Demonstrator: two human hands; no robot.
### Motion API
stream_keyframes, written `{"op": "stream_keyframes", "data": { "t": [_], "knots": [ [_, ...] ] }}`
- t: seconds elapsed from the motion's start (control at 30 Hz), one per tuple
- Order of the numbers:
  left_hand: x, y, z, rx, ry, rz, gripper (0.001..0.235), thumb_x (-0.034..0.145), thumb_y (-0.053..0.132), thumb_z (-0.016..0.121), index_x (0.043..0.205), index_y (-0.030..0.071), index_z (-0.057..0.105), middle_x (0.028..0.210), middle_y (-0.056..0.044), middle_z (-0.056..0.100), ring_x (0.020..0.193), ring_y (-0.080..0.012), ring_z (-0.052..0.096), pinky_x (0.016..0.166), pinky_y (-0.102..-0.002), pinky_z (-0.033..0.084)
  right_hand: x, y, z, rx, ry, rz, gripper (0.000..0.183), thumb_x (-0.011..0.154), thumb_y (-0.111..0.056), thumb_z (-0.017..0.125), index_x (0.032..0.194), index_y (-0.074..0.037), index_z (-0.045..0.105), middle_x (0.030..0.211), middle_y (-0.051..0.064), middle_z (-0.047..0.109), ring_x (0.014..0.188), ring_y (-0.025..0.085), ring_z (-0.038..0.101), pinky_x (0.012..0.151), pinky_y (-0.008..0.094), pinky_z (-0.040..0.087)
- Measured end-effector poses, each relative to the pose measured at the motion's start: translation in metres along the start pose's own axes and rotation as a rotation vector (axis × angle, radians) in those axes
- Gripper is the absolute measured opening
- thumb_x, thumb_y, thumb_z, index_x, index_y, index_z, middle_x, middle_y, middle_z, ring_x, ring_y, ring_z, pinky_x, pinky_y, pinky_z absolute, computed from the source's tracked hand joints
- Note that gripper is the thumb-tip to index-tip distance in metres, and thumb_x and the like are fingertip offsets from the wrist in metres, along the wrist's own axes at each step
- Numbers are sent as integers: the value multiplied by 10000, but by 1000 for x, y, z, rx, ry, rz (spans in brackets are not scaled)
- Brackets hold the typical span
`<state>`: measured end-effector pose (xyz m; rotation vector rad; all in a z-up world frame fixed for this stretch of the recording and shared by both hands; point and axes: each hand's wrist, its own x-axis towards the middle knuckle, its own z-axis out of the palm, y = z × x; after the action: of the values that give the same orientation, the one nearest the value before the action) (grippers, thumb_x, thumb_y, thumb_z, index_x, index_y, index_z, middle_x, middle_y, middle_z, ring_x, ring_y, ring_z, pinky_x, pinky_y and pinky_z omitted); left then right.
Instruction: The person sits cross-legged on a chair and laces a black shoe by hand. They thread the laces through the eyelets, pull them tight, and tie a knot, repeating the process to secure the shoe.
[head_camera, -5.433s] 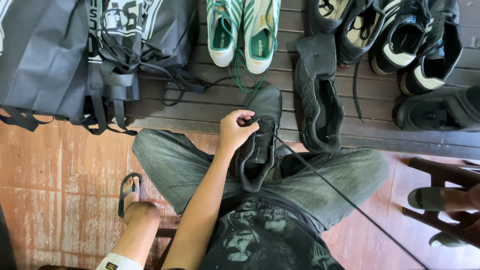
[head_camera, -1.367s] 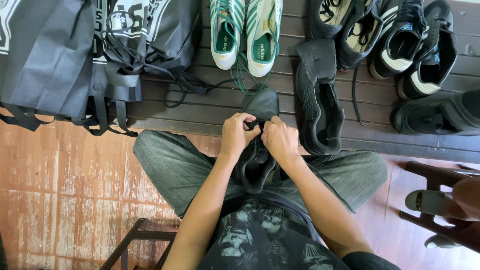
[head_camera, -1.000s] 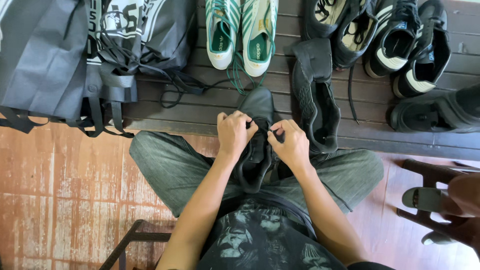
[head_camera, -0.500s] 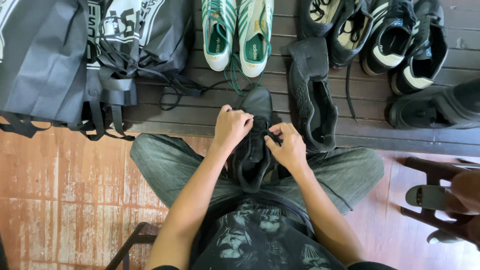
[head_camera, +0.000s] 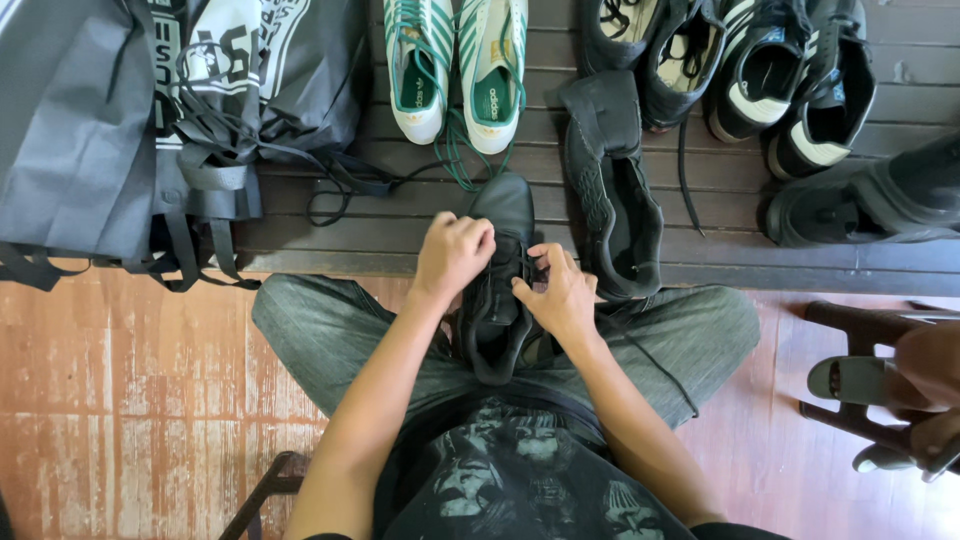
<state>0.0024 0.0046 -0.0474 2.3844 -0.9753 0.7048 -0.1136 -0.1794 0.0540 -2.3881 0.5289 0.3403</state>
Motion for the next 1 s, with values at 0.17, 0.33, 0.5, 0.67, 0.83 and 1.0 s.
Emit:
{"op": "stream_keyframes", "data": {
  "t": [0.17, 0.33, 0.5, 0.67, 0.83, 1.0],
  "knots": [
    [48, -6, -76, -412, -347, -183, 74, 949, 135, 770, 964, 139, 842, 843, -81, 800, 776, -314, 759, 839, -385, 562, 7, 13, 7, -32, 29, -52, 558, 767, -500, 851, 1222, -324, 580, 1080, -61, 687, 1062, 273, 752, 1073, 483, 469],
    [59, -8, -62, -323, -524, -141, 107, 945, 206, 772, 882, 141, 830, 799, -94, 781, 770, -341, 737, 839, -424, 569, 9, 14, 12, -22, 32, -53, 560, 765, -468, 852, 1230, -317, 580, 1097, -54, 694, 1060, 274, 758, 1062, 470, 472],
    [65, -13, -42, -325, -682, -162, 222, 873, 126, 730, 652, 103, 730, 605, -146, 683, 644, -409, 659, 728, -468, 559, 9, 16, 16, -3, 41, -65, 563, 746, -423, 848, 1222, -304, 572, 1090, -30, 680, 1033, 298, 761, 1041, 473, 480],
    [47, 1, -13, -67, -608, -230, 168, 724, 211, 733, 604, 94, 740, 526, -134, 593, 576, -381, 652, 624, -461, 559, 8, 10, 16, -11, 58, -87, 548, 746, -348, 841, 1215, -280, 567, 1065, 1, 664, 1009, 321, 767, 1002, 493, 514],
    [31, 24, -25, -8, -425, -459, 149, 821, 242, 654, 795, 96, 635, 648, -140, 640, 618, -403, 690, 604, -535, 616, 7, 6, 14, -18, 29, -64, 533, 757, -346, 814, 1216, -275, 552, 1109, 32, 666, 1021, 375, 760, 1033, 517, 509],
    [48, 13, -59, -149, -519, -627, 167, 857, 361, 716, 912, 206, 693, 707, 32, 756, 710, -334, 759, 663, -499, 647, 7, -3, -2, -122, 11, -83, 538, 773, -427, 817, 1215, -290, 543, 1138, -34, 631, 1067, 285, 753, 1118, 485, 458]
  ]
}}
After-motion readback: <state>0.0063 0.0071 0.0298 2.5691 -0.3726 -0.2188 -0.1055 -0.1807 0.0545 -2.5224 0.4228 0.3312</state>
